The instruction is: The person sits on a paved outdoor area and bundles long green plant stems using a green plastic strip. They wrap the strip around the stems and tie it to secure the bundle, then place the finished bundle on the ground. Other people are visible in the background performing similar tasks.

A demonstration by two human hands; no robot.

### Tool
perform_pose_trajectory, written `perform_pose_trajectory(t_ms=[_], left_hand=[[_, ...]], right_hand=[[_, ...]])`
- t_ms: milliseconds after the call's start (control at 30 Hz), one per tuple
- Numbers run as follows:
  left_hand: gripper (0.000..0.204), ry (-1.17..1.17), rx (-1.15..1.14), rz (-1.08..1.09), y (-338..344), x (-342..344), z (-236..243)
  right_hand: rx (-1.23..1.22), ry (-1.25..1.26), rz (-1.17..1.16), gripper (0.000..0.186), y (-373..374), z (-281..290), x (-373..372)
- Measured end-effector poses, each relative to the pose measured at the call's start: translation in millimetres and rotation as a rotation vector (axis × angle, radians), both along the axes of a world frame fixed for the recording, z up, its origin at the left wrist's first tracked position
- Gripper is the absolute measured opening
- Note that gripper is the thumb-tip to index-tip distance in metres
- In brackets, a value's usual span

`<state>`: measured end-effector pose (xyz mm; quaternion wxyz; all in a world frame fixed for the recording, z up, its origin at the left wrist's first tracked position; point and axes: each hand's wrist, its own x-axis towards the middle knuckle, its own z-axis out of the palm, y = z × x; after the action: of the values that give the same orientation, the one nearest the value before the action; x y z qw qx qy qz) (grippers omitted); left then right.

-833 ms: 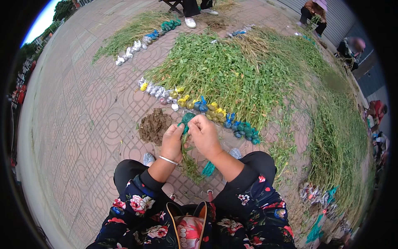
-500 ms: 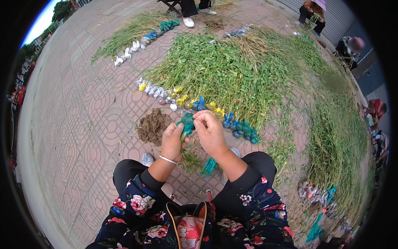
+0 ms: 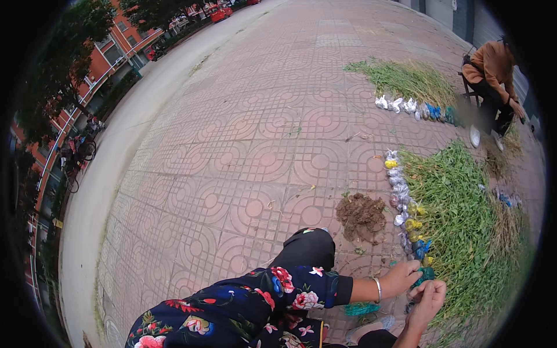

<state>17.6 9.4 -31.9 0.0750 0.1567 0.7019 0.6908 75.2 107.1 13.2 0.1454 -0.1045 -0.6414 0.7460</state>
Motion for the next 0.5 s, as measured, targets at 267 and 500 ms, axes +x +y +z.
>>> perform_pose_trajectory(t_ms=[267, 500], left_hand=[[0.016, 0.081, 0.0, -0.036, -21, 2, 17], [0.01, 0.153, -0.093, -0.135, -29, 1, 12]], right_hand=[[0.042, -0.127, -0.123, 0.015, 16, -14, -18], [-0.007, -0.189, -0.071, 0.009, 24, -11, -28]])
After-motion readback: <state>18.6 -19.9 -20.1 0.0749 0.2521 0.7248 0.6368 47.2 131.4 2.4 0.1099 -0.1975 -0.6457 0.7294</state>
